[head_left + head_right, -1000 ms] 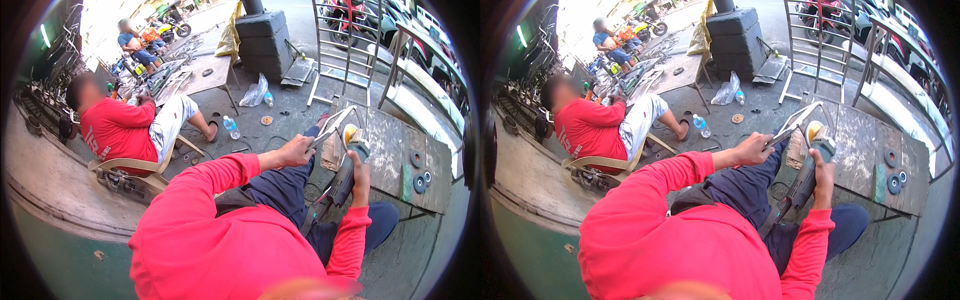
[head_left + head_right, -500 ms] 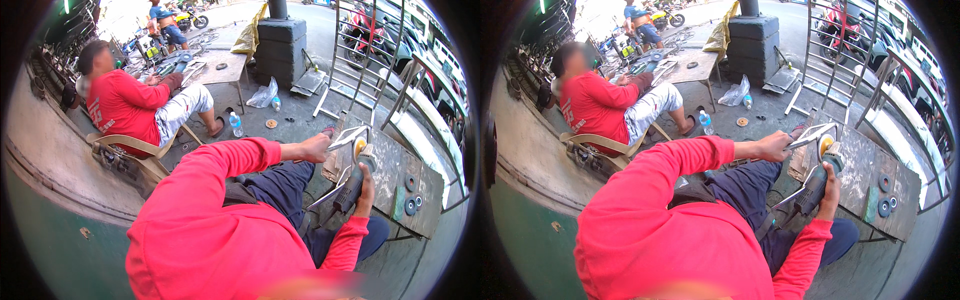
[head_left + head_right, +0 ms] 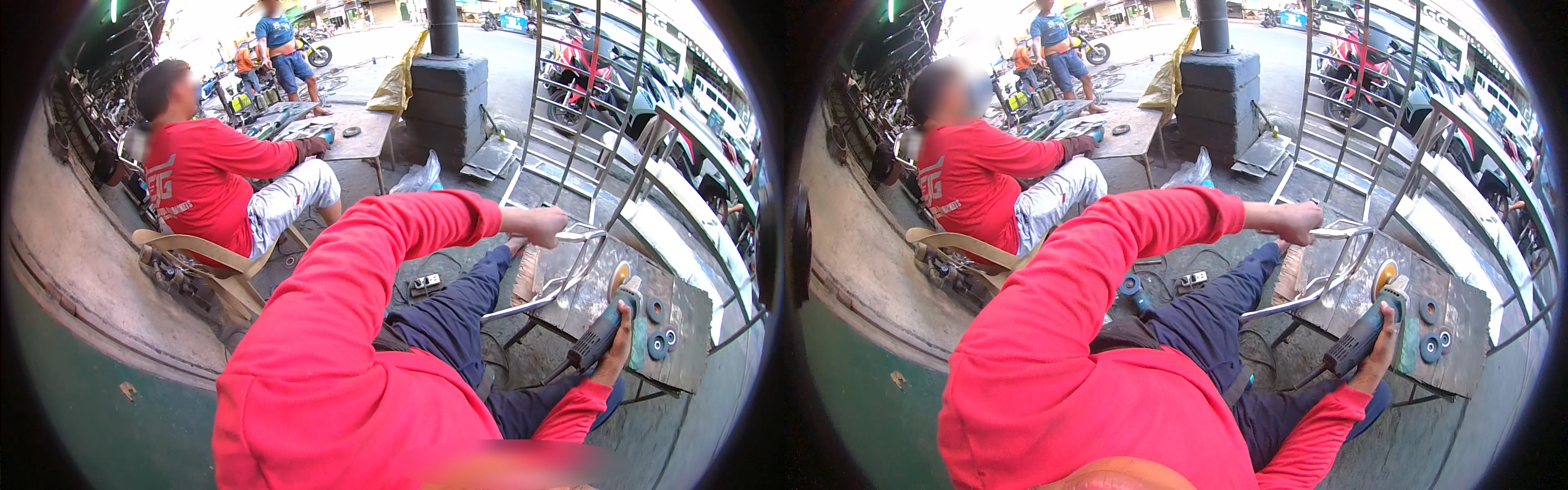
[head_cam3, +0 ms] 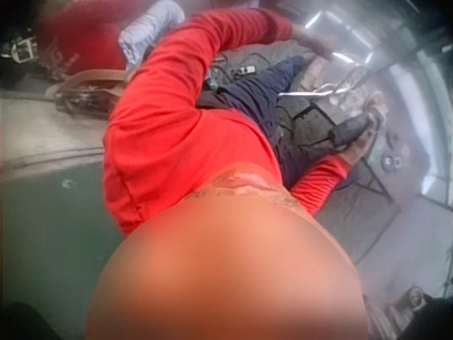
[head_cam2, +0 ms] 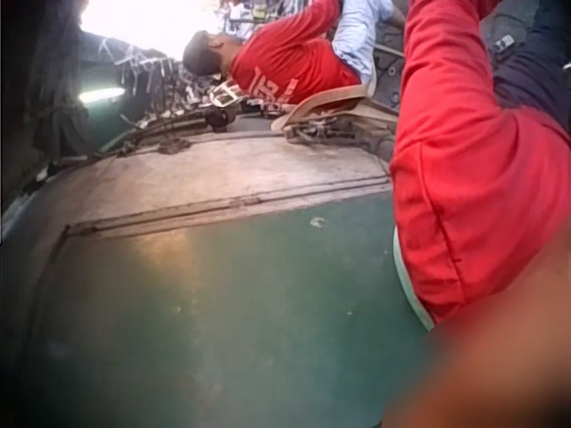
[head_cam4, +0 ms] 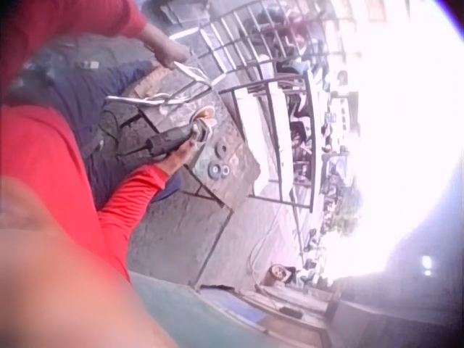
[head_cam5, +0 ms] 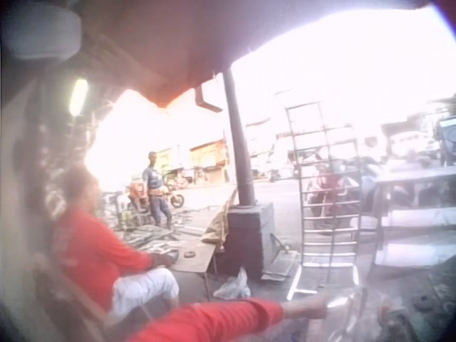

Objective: The person uses an angle grinder to smooth and polish a metal frame while seated on the ground. They repeatedly reposition the frame and grind different edges, occasionally inspecting the surface before continuing.

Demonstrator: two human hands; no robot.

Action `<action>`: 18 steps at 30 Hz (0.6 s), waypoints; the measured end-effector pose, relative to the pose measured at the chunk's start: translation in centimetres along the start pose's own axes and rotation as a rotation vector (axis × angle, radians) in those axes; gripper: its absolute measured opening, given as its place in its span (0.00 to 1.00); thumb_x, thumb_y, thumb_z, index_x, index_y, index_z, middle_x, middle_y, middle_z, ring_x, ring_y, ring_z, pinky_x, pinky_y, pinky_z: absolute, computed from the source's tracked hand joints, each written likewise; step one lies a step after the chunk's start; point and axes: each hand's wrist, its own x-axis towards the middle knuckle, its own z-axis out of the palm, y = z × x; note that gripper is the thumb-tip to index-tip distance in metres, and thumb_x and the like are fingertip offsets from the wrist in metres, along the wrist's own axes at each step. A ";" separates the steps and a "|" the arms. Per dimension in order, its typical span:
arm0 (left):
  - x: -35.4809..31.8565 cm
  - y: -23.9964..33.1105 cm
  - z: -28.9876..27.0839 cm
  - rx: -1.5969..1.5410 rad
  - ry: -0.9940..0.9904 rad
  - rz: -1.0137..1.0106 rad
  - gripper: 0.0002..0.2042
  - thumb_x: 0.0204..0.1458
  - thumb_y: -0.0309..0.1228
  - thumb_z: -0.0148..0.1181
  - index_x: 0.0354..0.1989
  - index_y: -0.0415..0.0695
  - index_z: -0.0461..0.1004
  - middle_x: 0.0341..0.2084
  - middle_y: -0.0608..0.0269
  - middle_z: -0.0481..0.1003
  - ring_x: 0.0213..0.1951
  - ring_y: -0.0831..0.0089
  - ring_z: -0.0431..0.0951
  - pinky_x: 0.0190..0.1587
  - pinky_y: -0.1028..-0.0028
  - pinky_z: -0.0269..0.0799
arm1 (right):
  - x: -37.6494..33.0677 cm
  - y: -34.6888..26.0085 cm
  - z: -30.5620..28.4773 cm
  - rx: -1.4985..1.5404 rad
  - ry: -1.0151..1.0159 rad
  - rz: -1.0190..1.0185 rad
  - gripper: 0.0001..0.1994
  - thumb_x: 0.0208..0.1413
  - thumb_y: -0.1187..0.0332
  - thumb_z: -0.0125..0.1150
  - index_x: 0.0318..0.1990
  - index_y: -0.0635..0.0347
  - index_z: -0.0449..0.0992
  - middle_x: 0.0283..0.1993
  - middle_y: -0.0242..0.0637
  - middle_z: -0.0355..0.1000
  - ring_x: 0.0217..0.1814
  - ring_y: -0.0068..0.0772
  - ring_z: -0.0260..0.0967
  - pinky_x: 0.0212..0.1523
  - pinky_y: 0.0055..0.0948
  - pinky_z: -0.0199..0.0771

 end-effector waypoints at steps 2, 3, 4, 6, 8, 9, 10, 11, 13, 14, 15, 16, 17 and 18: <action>1.8 -0.1 -0.7 0.003 -0.120 -0.030 0.12 0.33 0.30 0.59 0.21 0.31 0.77 0.23 0.39 0.75 0.31 0.46 0.78 0.36 0.58 0.75 | -0.1 -0.3 -0.8 0.009 0.046 -0.044 0.23 0.45 0.49 0.65 0.38 0.60 0.69 0.25 0.33 0.66 0.19 0.30 0.67 0.21 0.27 0.71; 2.4 -0.1 -1.1 0.042 -0.093 0.036 0.10 0.34 0.27 0.57 0.20 0.31 0.77 0.20 0.44 0.76 0.27 0.53 0.80 0.33 0.61 0.76 | -0.1 -0.4 -1.1 0.017 0.056 -0.046 0.22 0.45 0.50 0.65 0.37 0.60 0.69 0.25 0.32 0.66 0.20 0.29 0.67 0.21 0.26 0.70; 3.2 0.1 -1.5 0.081 -0.077 0.091 0.08 0.35 0.25 0.55 0.19 0.32 0.77 0.16 0.49 0.77 0.24 0.59 0.81 0.29 0.65 0.77 | -0.2 -0.5 -1.3 0.013 0.059 -0.051 0.21 0.46 0.51 0.65 0.37 0.60 0.70 0.26 0.32 0.66 0.20 0.28 0.67 0.21 0.25 0.69; 4.4 0.4 -2.5 0.080 -0.153 0.101 0.09 0.36 0.27 0.56 0.20 0.31 0.77 0.18 0.48 0.77 0.26 0.57 0.80 0.31 0.64 0.76 | -0.4 -0.7 -1.7 0.056 0.074 -0.058 0.21 0.46 0.52 0.65 0.37 0.60 0.70 0.25 0.32 0.66 0.20 0.28 0.67 0.21 0.25 0.69; 5.3 0.8 -3.4 0.095 -0.281 0.075 0.12 0.36 0.29 0.59 0.23 0.29 0.77 0.22 0.42 0.77 0.30 0.50 0.80 0.36 0.60 0.76 | -0.6 -0.8 -1.9 0.072 0.081 -0.050 0.21 0.46 0.52 0.65 0.37 0.60 0.70 0.25 0.32 0.66 0.20 0.28 0.67 0.21 0.25 0.69; 5.7 1.0 -3.7 0.116 -0.295 0.084 0.12 0.37 0.29 0.59 0.22 0.29 0.77 0.20 0.44 0.77 0.29 0.51 0.80 0.35 0.60 0.76 | -0.7 -0.9 -2.0 0.074 0.086 -0.036 0.21 0.46 0.52 0.65 0.36 0.60 0.70 0.25 0.33 0.66 0.20 0.28 0.67 0.21 0.25 0.69; 5.9 1.2 -4.0 0.139 -0.306 0.101 0.12 0.37 0.29 0.59 0.22 0.29 0.77 0.20 0.44 0.76 0.29 0.51 0.80 0.34 0.60 0.76 | -0.9 -1.0 -2.0 0.067 0.058 -0.027 0.20 0.47 0.52 0.65 0.36 0.60 0.70 0.24 0.33 0.66 0.20 0.28 0.67 0.21 0.25 0.69; 6.0 1.4 -4.2 0.161 -0.317 0.119 0.12 0.37 0.30 0.59 0.21 0.29 0.77 0.19 0.45 0.76 0.29 0.52 0.80 0.34 0.60 0.76 | -1.0 -1.1 -2.0 0.071 0.084 -0.022 0.20 0.47 0.52 0.65 0.36 0.59 0.70 0.24 0.33 0.66 0.19 0.29 0.67 0.21 0.25 0.69; 6.1 1.6 -4.5 0.180 -0.322 0.149 0.12 0.37 0.30 0.59 0.21 0.29 0.76 0.18 0.45 0.76 0.27 0.52 0.80 0.33 0.60 0.75 | -1.3 -1.2 -1.7 0.066 0.071 -0.023 0.20 0.47 0.51 0.65 0.36 0.59 0.70 0.24 0.33 0.67 0.19 0.30 0.67 0.21 0.26 0.70; 6.1 1.6 -4.6 0.187 -0.291 0.182 0.11 0.37 0.29 0.59 0.20 0.30 0.76 0.17 0.47 0.76 0.25 0.55 0.80 0.30 0.61 0.75 | -1.4 -1.3 -1.6 0.065 0.068 -0.025 0.20 0.47 0.51 0.65 0.35 0.59 0.70 0.23 0.34 0.67 0.19 0.30 0.67 0.21 0.26 0.70; 5.9 1.5 -4.8 0.189 -0.277 0.211 0.09 0.36 0.28 0.58 0.19 0.31 0.77 0.16 0.50 0.76 0.23 0.58 0.80 0.27 0.63 0.75 | -1.7 -1.3 -1.5 0.063 0.066 -0.023 0.20 0.47 0.51 0.65 0.35 0.58 0.70 0.23 0.34 0.67 0.19 0.30 0.68 0.21 0.26 0.70; 5.7 1.4 -5.0 0.198 -0.274 0.233 0.08 0.36 0.27 0.58 0.18 0.32 0.77 0.15 0.52 0.76 0.21 0.61 0.79 0.24 0.64 0.74 | -1.9 -1.4 -1.5 0.047 0.061 -0.005 0.20 0.47 0.51 0.65 0.35 0.58 0.69 0.23 0.34 0.67 0.18 0.31 0.68 0.20 0.27 0.70; 5.4 1.2 -5.2 0.158 -0.253 0.233 0.10 0.36 0.30 0.59 0.18 0.32 0.77 0.16 0.49 0.76 0.23 0.58 0.79 0.26 0.63 0.75 | -2.0 -1.5 -1.4 0.000 0.090 0.021 0.20 0.46 0.50 0.65 0.35 0.58 0.70 0.23 0.34 0.67 0.18 0.31 0.67 0.20 0.27 0.69; 4.9 1.0 -5.3 0.196 -0.231 0.244 0.12 0.35 0.33 0.60 0.18 0.32 0.76 0.16 0.48 0.75 0.25 0.54 0.79 0.29 0.62 0.75 | -2.1 -1.6 -1.4 0.006 0.063 0.003 0.20 0.47 0.50 0.65 0.36 0.57 0.70 0.24 0.33 0.67 0.19 0.30 0.67 0.21 0.27 0.70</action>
